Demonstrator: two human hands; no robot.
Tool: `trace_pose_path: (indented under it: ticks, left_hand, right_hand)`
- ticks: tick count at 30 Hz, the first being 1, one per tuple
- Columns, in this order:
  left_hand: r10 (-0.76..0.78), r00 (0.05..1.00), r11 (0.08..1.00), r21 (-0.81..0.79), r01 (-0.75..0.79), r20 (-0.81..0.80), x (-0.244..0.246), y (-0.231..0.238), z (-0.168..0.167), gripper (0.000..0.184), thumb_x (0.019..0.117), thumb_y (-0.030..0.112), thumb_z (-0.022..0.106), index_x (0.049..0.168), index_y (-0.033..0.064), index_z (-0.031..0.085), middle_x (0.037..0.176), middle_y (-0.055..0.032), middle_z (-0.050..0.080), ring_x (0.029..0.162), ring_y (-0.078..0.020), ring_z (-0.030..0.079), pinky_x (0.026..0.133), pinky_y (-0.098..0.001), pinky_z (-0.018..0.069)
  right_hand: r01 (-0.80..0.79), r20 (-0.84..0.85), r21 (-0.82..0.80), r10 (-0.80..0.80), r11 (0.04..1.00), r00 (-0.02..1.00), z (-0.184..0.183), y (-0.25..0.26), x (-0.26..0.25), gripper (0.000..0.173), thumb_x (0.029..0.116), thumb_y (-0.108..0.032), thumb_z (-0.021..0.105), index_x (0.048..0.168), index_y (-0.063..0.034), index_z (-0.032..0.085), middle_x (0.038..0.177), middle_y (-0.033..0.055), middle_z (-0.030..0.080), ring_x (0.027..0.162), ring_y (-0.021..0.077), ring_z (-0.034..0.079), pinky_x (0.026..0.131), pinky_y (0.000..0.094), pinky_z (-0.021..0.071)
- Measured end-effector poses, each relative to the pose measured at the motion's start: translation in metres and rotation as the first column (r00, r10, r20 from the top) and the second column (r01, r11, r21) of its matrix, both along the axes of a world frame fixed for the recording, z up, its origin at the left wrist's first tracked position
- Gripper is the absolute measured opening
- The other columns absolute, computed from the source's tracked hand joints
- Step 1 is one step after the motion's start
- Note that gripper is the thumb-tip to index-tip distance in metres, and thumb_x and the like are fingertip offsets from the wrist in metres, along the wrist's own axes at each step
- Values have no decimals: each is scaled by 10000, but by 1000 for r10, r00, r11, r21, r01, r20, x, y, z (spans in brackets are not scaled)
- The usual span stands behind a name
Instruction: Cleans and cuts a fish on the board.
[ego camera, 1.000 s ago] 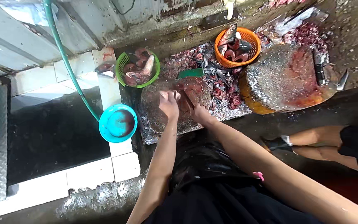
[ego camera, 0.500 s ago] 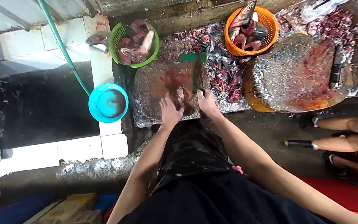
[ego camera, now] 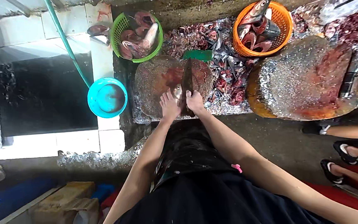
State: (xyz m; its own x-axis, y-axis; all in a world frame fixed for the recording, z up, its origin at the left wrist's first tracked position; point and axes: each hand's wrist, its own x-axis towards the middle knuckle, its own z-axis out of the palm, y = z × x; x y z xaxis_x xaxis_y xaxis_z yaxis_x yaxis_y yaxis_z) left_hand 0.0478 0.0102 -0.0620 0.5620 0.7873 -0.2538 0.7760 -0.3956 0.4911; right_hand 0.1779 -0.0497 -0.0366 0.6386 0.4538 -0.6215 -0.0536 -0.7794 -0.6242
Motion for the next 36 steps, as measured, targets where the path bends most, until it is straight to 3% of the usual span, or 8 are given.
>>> trace_pose_path:
  ticks: [1, 3, 7, 12, 17, 22, 30, 36]
  left_hand:
    - [-7, 1000, 1000, 6, 7, 23, -2, 1, -4, 1091, 797, 479, 801, 1636, 175, 174, 1559, -263, 368, 1420, -478, 388, 1053, -701, 411]
    - [-21, 999, 1000, 19, 20, 36, -1, 3, -8, 1111, 772, 497, 824, 1638, 240, 177, 1535, -253, 392, 1397, -478, 408, 1028, -706, 426]
    - [17, 1000, 999, 35, -18, 16, -2, 3, -8, 1139, 756, 532, 836, 1620, 155, 196, 1550, -292, 349, 1397, -498, 400, 1035, -682, 437]
    - [0, 990, 1000, -7, -1, -142, 6, 7, 12, 1140, 710, 345, 872, 1610, 66, 231, 1554, -305, 342, 1425, -494, 363, 1094, -641, 399]
    - [-29, 993, 999, 24, 32, -112, -5, 6, 2, 1186, 705, 369, 898, 1581, -23, 202, 1577, -327, 297, 1428, -505, 364, 1092, -645, 407]
    - [-25, 972, 998, -59, 12, -234, 6, 14, 13, 1046, 814, 417, 785, 1580, -25, 226, 1575, -297, 334, 1461, -451, 343, 1139, -591, 368]
    - [32, 975, 994, -97, -54, -222, 9, 14, 13, 1137, 709, 310, 860, 1577, -40, 212, 1589, -316, 291, 1463, -467, 325, 1158, -593, 342]
    - [43, 986, 997, -62, -53, -159, 7, 15, 11, 1086, 806, 536, 777, 1576, -19, 249, 1571, -290, 354, 1468, -443, 347, 1180, -587, 326]
  right_hand:
    - [-32, 30, -28, 33, 999, 999, 1, 1, -1, 473, 1081, -463, 431, 1173, -48, 640, 961, 185, 706, 899, 345, 713, 792, 571, 560]
    - [20, -33, 60, -18, 998, 999, -3, 2, -1, 427, 1089, -445, 437, 1122, -62, 622, 800, 119, 656, 670, 255, 675, 618, 459, 580]
    - [296, -462, 263, -150, 918, 874, 5, -2, -2, 357, 1114, -406, 423, 1047, -76, 543, 595, 20, 477, 420, 148, 502, 411, 325, 506]
    - [317, -594, 269, -102, 909, 798, 7, 2, -9, 389, 1123, -426, 374, 1000, -83, 510, 566, 8, 434, 392, 151, 471, 388, 339, 498]
    - [-125, -252, 159, 163, 979, 954, 1, 13, -11, 414, 1115, -412, 375, 1080, -49, 571, 665, 70, 563, 496, 192, 589, 491, 381, 559]
    - [-446, 163, -122, 461, 887, 872, 0, 11, -7, 478, 1087, -411, 401, 1199, 2, 617, 1031, 227, 699, 976, 376, 715, 844, 578, 566]
    - [-591, 237, -334, 672, 734, 701, 2, 22, 0, 530, 1083, -457, 336, 1319, -6, 486, 1044, 244, 685, 964, 434, 721, 772, 596, 588]
    - [-648, 327, -535, 840, 542, 432, 26, 21, 23, 485, 1110, -375, 308, 1361, 23, 429, 940, 310, 677, 884, 543, 698, 672, 663, 553]
